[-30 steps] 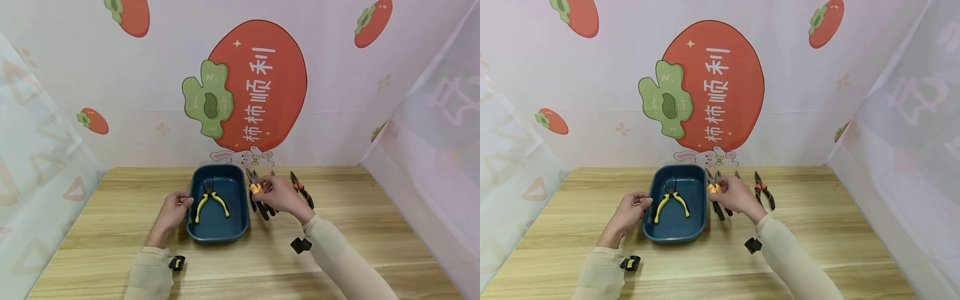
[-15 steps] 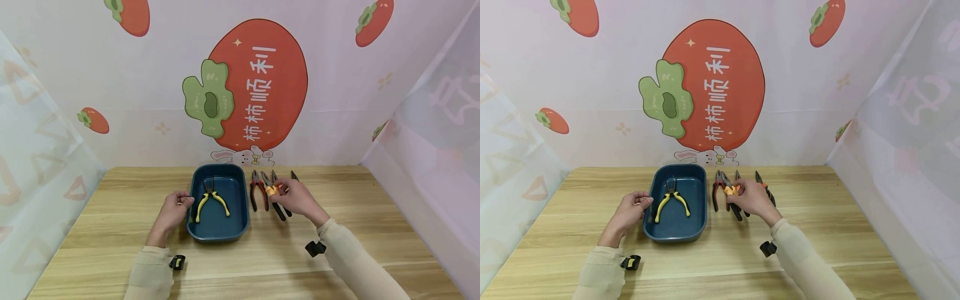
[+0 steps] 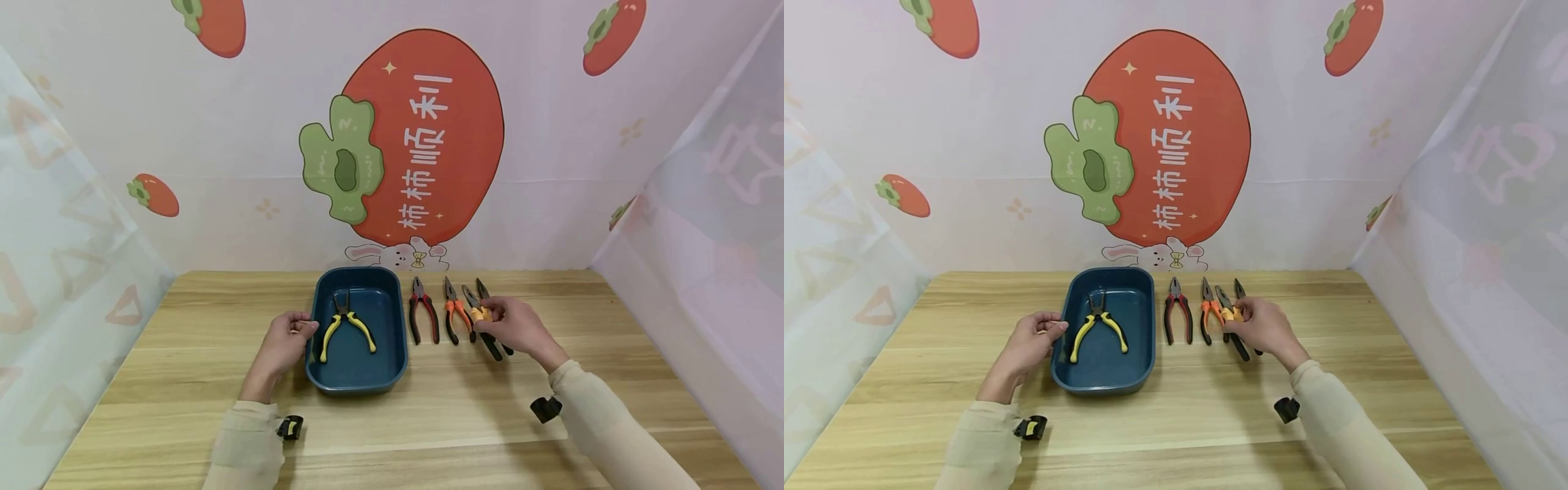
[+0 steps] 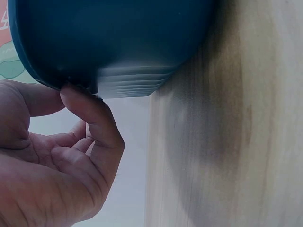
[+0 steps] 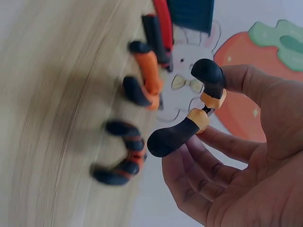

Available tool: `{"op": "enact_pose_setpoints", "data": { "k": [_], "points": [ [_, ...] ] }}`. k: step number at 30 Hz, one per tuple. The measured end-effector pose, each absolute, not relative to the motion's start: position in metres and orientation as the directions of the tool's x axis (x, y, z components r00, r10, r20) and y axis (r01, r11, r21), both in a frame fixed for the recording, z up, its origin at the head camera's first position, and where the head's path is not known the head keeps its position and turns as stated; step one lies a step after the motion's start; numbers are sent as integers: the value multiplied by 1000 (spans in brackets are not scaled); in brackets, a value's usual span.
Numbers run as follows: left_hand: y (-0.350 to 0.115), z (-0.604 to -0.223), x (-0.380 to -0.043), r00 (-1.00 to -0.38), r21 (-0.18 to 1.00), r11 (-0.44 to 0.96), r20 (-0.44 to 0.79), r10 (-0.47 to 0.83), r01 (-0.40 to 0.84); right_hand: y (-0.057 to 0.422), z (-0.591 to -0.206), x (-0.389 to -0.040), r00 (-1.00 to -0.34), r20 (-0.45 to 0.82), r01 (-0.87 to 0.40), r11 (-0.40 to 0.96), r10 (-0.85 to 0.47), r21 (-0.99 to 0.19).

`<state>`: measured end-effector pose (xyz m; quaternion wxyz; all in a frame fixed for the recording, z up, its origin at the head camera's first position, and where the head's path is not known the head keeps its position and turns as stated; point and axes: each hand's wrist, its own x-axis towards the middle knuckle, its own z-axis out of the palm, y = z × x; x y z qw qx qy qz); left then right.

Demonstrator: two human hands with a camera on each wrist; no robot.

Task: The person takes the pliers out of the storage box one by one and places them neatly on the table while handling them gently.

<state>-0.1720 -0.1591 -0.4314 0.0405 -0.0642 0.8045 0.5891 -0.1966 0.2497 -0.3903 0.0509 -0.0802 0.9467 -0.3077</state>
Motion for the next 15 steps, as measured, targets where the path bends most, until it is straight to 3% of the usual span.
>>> {"op": "enact_pose_setpoints", "data": {
  "k": [15],
  "points": [
    [-159, -431, -172, -989, 937, 316, -137, -54, -147, 296, -391, -216, -992, -90, -35, 864, -92, -501]
  ]
}}
